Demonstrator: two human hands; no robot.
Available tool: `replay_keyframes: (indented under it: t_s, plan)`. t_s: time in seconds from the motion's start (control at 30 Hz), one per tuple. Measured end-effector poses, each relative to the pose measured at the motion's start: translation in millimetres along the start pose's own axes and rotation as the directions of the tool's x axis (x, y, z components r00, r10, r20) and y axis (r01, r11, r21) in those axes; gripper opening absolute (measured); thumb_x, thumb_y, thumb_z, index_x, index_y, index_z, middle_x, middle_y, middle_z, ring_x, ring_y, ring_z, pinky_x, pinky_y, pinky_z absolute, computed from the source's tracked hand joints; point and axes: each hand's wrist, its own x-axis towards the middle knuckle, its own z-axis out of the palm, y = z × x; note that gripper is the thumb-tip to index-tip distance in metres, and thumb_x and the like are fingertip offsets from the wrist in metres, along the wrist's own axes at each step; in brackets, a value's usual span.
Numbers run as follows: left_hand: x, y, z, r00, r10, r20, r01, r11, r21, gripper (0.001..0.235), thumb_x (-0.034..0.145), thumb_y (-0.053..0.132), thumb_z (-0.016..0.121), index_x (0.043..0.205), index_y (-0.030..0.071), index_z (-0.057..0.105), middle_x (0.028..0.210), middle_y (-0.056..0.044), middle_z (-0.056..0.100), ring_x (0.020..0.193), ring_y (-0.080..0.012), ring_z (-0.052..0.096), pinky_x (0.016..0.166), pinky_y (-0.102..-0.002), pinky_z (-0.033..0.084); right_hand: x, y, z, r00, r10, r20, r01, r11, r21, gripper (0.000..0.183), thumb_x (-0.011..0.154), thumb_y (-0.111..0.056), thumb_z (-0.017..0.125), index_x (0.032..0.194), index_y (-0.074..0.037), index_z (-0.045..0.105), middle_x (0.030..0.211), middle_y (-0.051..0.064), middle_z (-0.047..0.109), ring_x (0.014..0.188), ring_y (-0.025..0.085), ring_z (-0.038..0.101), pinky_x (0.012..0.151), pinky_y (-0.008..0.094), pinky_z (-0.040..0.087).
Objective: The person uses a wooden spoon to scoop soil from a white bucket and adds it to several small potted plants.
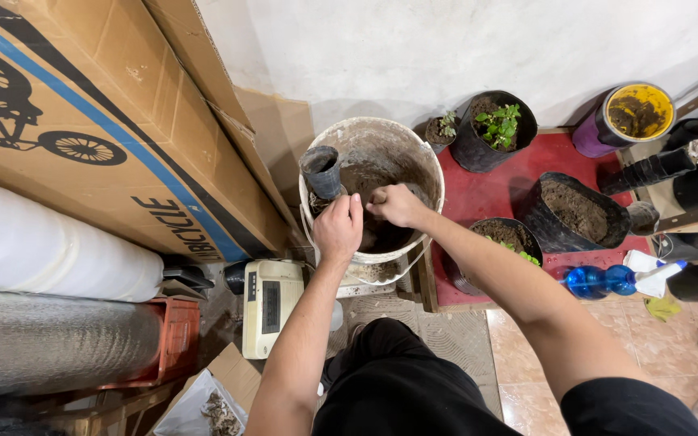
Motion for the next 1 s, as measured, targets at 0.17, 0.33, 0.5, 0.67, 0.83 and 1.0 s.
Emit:
replay_keyframes:
  t_s: [0.17,0.33,0.5,0.67,0.83,1.0]
  plan:
    - [-0.6,-2.7,1.0,1.0,-0.007,-0.006,0.007,1.0,-0.008,0.042,0.112,0.036,0.07,0.075,0.019,0.061,0.064,-0.003,0.062,0.064,-0.0259,0.074,0.057,-0.037,0.06,-44.3,-17.3,-33.6,0.999,0.049,-0.021,-0.033,0.877,0.479,0.032,0.099,-0.022,0.085,0.12,0.003,0.082,0.096,0.03,0.083,0.085,0.029,0.085,0.079,0.038,0.07]
    - [-3.7,-7.3,1.1,0.999,-0.025,0.026,0.026,0.999,-0.046,0.041,0.114,0.036,0.067,0.077,0.019,0.065,0.064,-0.003,0.064,0.066,-0.027,0.075,0.059,-0.037,0.06,-70.1,-9.7,-54.9,0.999,-0.003,-0.034,0.025,0.734,0.678,0.025,0.104,-0.019,0.082,0.115,0.003,0.081,0.099,0.026,0.083,0.084,0.031,0.086,0.072,0.036,0.072]
    - [-5.4,-16.0,7.6,0.998,-0.051,0.029,0.053,0.997,-0.062,0.032,0.115,0.037,0.066,0.089,0.017,0.071,0.072,-0.008,0.07,0.075,-0.0322,0.078,0.065,-0.042,0.063,-89.9,18.2,-64.2,0.994,0.102,-0.027,-0.034,0.553,0.833,0.035,0.106,-0.022,0.08,0.128,0.003,0.068,0.116,0.027,0.081,0.093,0.034,0.087,0.075,0.034,0.072]
    - [-2.9,-16.0,3.5,0.997,-0.062,0.043,0.068,0.988,-0.138,0.032,0.116,0.034,0.064,0.089,0.018,0.071,0.072,-0.005,0.072,0.076,-0.0326,0.078,0.068,-0.043,0.063,-110.4,41.8,-78.3,0.99,0.109,-0.093,0.036,0.441,0.897,0.032,0.108,-0.022,0.077,0.127,0.003,0.071,0.112,0.029,0.082,0.091,0.033,0.087,0.074,0.037,0.074]
    - [-1.8,-18.0,4.4,0.996,-0.072,0.052,0.08,0.981,-0.179,0.03,0.117,0.032,0.063,0.092,0.019,0.072,0.074,-0.002,0.075,0.077,-0.0315,0.079,0.072,-0.042,0.064,-137.6,50.7,-83.8,0.966,0.178,-0.185,0.105,0.385,0.917,0.027,0.109,-0.016,0.073,0.127,0.004,0.071,0.112,0.028,0.082,0.09,0.031,0.087,0.075,0.035,0.074]
    - [-1.8,-14.6,1.4,0.994,-0.08,0.073,0.091,0.984,-0.153,0.028,0.118,0.034,0.062,0.096,0.021,0.074,0.077,-0.001,0.077,0.08,-0.0307,0.08,0.074,-0.043,0.065,-154.6,68.7,-78.0,0.937,0.233,-0.26,0.183,0.306,0.934,0.026,0.11,-0.015,0.072,0.128,0.003,0.071,0.114,0.029,0.081,0.088,0.034,0.086,0.073,0.038,0.075]
